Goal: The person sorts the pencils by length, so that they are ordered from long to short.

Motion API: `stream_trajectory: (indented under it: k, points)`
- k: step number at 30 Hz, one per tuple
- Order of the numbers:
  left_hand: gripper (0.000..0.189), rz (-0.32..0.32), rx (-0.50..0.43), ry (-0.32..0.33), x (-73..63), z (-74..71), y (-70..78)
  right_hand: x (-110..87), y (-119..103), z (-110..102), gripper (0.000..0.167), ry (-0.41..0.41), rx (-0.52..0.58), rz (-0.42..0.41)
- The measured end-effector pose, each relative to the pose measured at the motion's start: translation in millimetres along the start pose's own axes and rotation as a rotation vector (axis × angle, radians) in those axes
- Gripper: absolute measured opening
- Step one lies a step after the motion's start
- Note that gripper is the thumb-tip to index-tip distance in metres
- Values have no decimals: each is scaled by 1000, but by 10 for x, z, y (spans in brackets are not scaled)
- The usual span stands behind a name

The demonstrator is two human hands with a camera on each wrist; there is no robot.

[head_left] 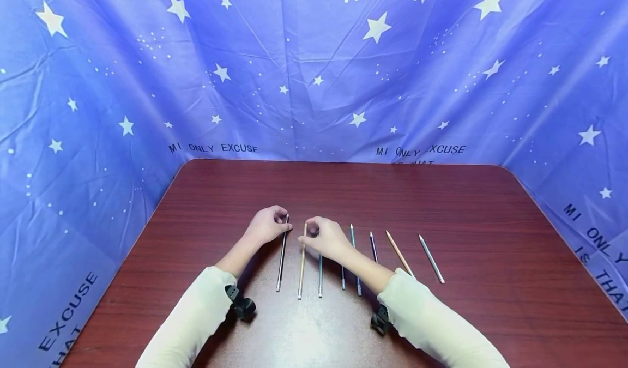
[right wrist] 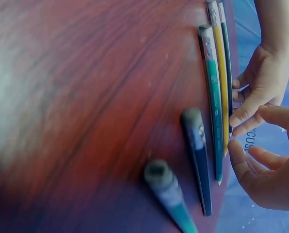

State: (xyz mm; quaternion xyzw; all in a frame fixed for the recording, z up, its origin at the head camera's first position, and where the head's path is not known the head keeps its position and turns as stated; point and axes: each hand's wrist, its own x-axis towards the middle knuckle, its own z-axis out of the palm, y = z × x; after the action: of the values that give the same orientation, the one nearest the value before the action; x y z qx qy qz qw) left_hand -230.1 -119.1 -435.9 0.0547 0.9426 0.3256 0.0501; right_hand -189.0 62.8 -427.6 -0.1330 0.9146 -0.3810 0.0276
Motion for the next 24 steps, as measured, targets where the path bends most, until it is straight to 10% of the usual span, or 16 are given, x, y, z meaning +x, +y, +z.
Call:
stream_trajectory:
  k: [24]
  points:
    - [36,-13,-25,-23,42,32,-40,100,-61,125,52,-63,-178,27]
